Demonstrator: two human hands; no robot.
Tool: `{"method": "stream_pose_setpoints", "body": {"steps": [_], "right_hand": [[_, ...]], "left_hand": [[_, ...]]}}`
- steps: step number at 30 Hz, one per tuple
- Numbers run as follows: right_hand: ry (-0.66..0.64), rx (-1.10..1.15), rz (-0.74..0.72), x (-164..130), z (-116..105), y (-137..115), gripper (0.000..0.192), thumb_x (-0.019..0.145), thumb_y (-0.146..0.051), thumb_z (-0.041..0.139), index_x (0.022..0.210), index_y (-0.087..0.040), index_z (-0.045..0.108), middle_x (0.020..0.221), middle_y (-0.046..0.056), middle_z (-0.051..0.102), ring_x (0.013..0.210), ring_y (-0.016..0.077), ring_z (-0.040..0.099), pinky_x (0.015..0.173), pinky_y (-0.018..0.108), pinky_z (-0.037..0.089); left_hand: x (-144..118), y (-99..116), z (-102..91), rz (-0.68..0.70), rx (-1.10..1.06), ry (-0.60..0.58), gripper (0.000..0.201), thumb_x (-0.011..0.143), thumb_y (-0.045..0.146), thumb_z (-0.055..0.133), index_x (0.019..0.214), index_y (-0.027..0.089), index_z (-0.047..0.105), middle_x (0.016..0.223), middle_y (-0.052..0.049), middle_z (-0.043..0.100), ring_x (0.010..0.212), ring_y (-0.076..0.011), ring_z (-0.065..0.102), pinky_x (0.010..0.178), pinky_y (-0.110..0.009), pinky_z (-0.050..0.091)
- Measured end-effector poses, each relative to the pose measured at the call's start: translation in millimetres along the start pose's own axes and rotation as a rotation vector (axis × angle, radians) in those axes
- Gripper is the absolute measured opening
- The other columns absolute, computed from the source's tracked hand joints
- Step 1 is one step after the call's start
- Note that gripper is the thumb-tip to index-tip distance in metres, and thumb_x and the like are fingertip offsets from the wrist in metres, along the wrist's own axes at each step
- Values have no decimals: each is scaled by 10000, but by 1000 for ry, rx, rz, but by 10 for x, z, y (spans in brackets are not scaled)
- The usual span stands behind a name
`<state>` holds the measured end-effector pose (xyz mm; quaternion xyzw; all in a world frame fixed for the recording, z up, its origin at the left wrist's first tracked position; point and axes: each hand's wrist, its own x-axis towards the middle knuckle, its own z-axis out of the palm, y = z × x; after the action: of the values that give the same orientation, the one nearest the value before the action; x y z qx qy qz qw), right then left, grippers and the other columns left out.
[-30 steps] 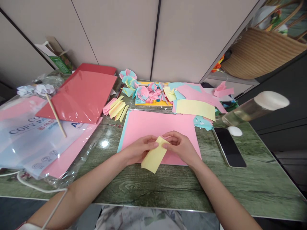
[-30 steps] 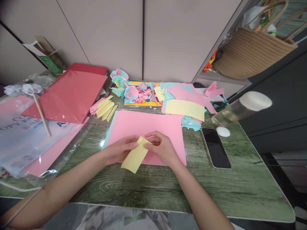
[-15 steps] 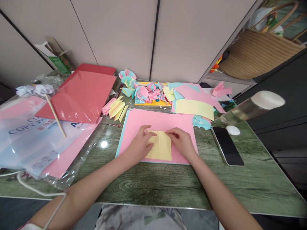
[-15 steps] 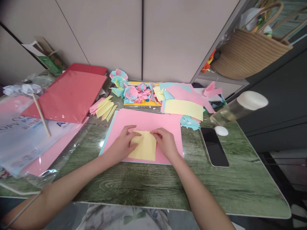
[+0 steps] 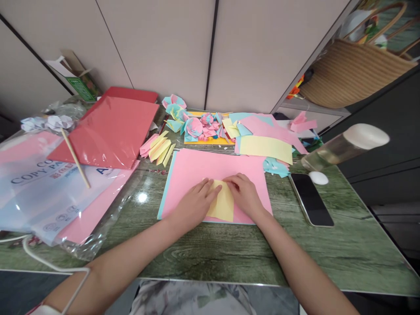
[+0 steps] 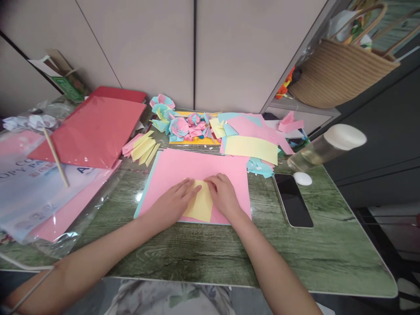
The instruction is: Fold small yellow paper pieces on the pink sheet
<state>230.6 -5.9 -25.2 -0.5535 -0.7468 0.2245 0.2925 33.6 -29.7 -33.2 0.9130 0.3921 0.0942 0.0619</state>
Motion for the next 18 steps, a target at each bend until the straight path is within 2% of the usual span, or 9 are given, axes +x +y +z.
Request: {"method": "stream_pose_setpoints", "body": {"steps": [5,13,18], "right_hand": [[-1,-18,34,7,-3,-10,166,822,-174,432,879,-207,584,833,24,606,785,163,527,728,317,403],[-12,-50,38,15,7,-34,138,795,-167,472,835,-206,599,789,12,610,759,156,513,702,290,387],[-18,-58,30,18,8,-32,138,794,-159,475,836,-207,598,775,9,604,748,156,508,698,287,387]], "left_hand": [[15,54,-31,-35,76,-6,495,851,115,381,1344,144,342,1377,-184,372,1289,-288,317,1012,-411,310],[24,149,-116,-141,134,12,464,876,183,376,1339,216,347,1333,-123,434,1185,-280,409,899,-425,350],[22,159,-130,-165,145,13,450,882,210,379,1330,247,360,1326,-96,441,1155,-269,408,867,-431,334]]}}
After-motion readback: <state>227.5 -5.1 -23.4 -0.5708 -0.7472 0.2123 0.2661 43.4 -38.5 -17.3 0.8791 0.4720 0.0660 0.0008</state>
